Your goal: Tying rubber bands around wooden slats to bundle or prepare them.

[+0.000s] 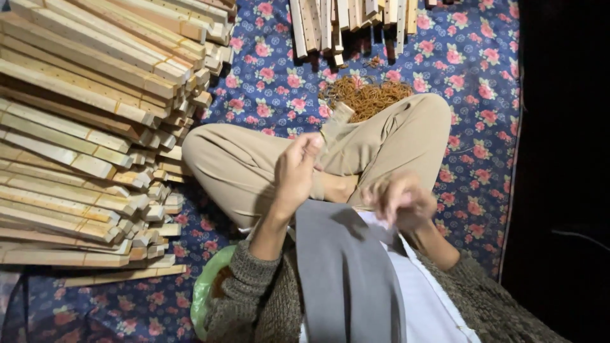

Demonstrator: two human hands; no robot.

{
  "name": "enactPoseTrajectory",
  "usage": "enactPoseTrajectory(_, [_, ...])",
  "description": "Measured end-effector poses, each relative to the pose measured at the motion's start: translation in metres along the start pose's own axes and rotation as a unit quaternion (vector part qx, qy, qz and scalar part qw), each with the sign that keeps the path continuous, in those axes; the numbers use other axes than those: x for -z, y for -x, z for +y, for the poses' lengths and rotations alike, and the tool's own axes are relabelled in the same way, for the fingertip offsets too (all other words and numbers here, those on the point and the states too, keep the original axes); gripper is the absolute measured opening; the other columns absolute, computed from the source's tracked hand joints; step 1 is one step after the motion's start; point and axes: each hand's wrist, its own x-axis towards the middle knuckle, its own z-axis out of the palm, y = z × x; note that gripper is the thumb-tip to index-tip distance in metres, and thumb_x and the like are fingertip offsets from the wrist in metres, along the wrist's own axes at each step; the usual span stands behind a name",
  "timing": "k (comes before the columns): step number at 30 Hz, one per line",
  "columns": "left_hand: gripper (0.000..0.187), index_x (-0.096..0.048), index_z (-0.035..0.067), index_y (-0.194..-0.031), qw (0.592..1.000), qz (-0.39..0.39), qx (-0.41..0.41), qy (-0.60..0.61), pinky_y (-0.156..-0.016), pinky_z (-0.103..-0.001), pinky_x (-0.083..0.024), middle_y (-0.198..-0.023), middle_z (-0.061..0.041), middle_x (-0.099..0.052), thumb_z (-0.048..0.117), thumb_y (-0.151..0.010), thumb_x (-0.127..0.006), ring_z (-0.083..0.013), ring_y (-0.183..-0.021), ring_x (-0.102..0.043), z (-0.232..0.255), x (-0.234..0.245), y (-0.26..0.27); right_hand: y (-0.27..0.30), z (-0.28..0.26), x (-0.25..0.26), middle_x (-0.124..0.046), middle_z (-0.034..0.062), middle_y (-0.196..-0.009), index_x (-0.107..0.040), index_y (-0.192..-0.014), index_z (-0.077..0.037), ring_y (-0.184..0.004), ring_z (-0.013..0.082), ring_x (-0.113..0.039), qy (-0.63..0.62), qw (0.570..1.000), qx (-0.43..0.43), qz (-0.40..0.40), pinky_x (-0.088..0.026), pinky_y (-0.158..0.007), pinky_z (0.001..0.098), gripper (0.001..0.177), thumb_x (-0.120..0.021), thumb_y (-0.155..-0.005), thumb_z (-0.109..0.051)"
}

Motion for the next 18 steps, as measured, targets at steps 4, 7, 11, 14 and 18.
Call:
enactPoseTrajectory(4, [0.039, -0.069, 0.013, -0.119, 0.993, 0.054, -0.103, 0.030, -0.077, -0.038, -0.056, -0.065, -0.009, -0.069, 0.042, -0.104, -0.048, -0.0241, -0.069, -0.070, 0.027, 0.002, 0.020, -0.015, 0.021, 0.027, -0.058, 0.0064, -0.150, -0.055, -0.148, -0.010, -0.088, 0.0109, -0.062, -0.450, 0.888, -0.054, 0.075, -0.055, -0.094, 0.0406, 0.051, -0.037, -0.102, 0.003])
enactPoseTrajectory(7, [0.031, -0.069, 0.006, -0.116, 0.976, 0.048, -0.210, -0.021, -0.080, -0.047, -0.056, -0.080, -0.018, -0.069, 0.032, -0.104, -0.054, -0.0371, -0.080, -0.072, 0.027, -0.006, 0.032, -0.030, 0.022, 0.018, -0.079, 0.0053, -0.101, -0.077, -0.104, -0.004, -0.083, 0.0107, -0.074, -0.439, 0.819, -0.209, 0.303, -0.050, -0.059, 0.0059, 0.034, -0.047, -0.102, 0.013])
enactPoseTrajectory(11, [0.034, -0.068, 0.006, -0.120, 0.968, 0.022, -0.244, -0.055, -0.074, -0.042, -0.058, -0.086, -0.012, -0.069, 0.033, -0.105, -0.053, -0.0290, -0.076, -0.073, 0.020, -0.003, 0.031, -0.036, 0.024, 0.013, -0.054, 0.0178, -0.149, -0.043, -0.151, 0.001, -0.117, 0.0186, -0.068, -0.102, 0.948, -0.132, 0.271, -0.063, -0.089, 0.0216, 0.063, -0.065, -0.093, -0.013])
enactPoseTrajectory(14, [0.036, -0.068, 0.007, -0.121, 0.964, -0.033, -0.242, -0.102, -0.079, -0.045, -0.057, -0.092, -0.014, -0.070, 0.035, -0.104, -0.054, -0.0367, -0.087, -0.072, 0.024, 0.015, 0.027, -0.038, 0.018, 0.009, -0.054, 0.0229, -0.147, -0.046, -0.148, 0.002, -0.125, 0.0257, -0.063, 0.034, 0.972, -0.087, 0.215, -0.058, -0.101, 0.0335, 0.085, -0.083, -0.079, -0.030])
enactPoseTrajectory(18, [0.041, -0.070, 0.001, -0.121, 0.939, -0.183, -0.198, -0.211, -0.089, -0.057, -0.052, -0.105, -0.026, -0.072, 0.033, -0.099, -0.058, -0.0494, -0.100, -0.068, 0.046, 0.045, 0.018, -0.032, 0.010, 0.015, -0.068, 0.0213, -0.129, -0.066, -0.129, 0.000, -0.117, 0.0249, -0.067, 0.255, 0.943, -0.132, 0.171, -0.057, -0.100, 0.0343, 0.067, -0.088, -0.066, 0.006])
